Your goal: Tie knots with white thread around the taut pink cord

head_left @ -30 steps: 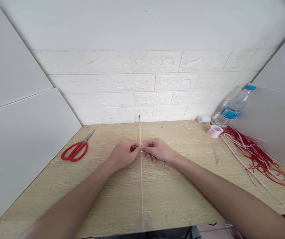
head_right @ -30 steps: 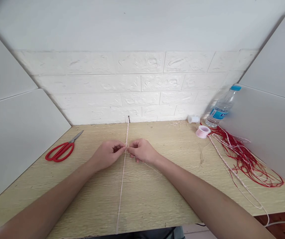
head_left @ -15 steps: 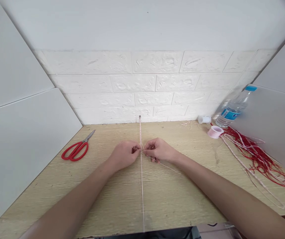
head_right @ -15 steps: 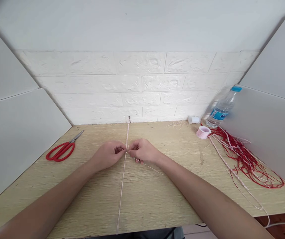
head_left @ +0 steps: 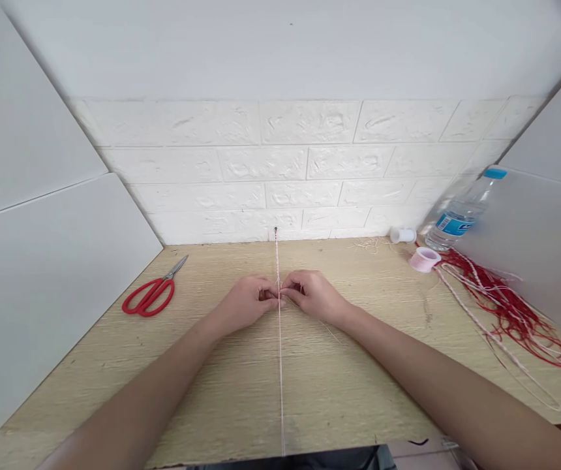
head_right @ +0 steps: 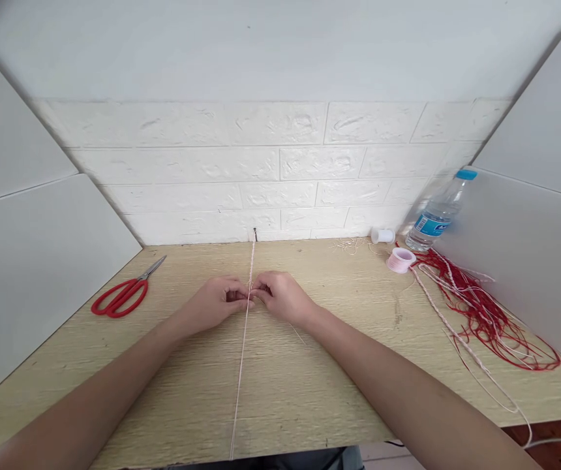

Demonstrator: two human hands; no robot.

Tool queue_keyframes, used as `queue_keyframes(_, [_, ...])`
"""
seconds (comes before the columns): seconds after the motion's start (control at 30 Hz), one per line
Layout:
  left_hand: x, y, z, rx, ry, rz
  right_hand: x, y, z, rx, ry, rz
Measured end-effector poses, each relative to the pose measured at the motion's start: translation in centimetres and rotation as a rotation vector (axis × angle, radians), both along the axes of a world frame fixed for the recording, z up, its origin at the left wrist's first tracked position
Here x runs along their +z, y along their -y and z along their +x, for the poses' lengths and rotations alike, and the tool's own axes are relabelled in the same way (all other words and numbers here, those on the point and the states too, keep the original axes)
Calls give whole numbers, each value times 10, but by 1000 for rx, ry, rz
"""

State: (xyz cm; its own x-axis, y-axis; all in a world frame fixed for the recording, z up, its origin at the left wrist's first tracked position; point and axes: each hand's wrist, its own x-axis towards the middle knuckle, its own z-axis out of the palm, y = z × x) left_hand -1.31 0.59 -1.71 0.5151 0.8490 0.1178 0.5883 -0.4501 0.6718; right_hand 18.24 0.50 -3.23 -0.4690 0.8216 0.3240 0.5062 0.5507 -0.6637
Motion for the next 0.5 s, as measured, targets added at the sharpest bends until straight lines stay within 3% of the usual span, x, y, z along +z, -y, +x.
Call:
queue_keyframes(0.2, [-7,-2,2,62,-12,31,-2,1,-3,-25,-52,-12])
queue_keyframes(0.5, [-12,-2,4,99,-23,91,-8,-1,-6,-40,-234,-289])
